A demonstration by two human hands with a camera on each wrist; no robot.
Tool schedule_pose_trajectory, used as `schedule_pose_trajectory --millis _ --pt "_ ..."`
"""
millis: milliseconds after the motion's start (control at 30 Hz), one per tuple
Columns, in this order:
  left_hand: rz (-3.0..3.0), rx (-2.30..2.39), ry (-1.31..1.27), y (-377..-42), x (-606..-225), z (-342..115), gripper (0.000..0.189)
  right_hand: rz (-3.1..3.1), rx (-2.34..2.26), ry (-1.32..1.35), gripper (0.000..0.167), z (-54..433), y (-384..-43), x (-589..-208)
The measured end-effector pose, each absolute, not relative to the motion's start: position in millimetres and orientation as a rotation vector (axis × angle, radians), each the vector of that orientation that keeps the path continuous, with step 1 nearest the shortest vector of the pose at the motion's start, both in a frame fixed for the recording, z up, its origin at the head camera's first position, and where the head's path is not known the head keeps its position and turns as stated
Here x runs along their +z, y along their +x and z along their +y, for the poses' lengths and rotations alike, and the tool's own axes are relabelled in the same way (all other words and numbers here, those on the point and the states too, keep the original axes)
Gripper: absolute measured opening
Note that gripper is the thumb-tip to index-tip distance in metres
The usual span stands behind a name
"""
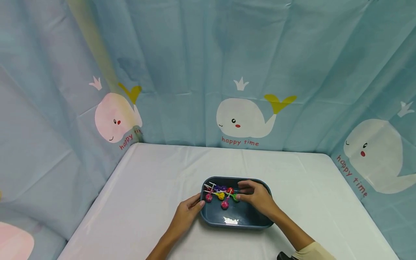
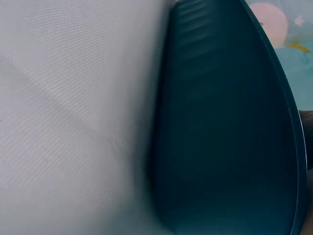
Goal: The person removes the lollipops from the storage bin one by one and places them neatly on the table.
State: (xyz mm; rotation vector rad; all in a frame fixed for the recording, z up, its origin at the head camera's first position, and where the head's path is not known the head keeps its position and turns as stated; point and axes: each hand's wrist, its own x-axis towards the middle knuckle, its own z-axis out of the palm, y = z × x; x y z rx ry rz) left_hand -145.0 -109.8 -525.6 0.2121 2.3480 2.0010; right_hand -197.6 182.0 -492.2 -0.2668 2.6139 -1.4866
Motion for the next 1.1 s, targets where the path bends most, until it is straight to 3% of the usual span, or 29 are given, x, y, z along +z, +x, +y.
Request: schedule_pose_trajectory --millis 600,1100 --pt "2.287 2.046 0.224 -145 -530 -110 0.05 2.66 -1.324 -0.204 0.038 171 -204 -491" --pt "2.314 2.027 0.217 -146 -530 -110 0.051 2.694 -1.17 -0.297 0.017 169 -209 -497"
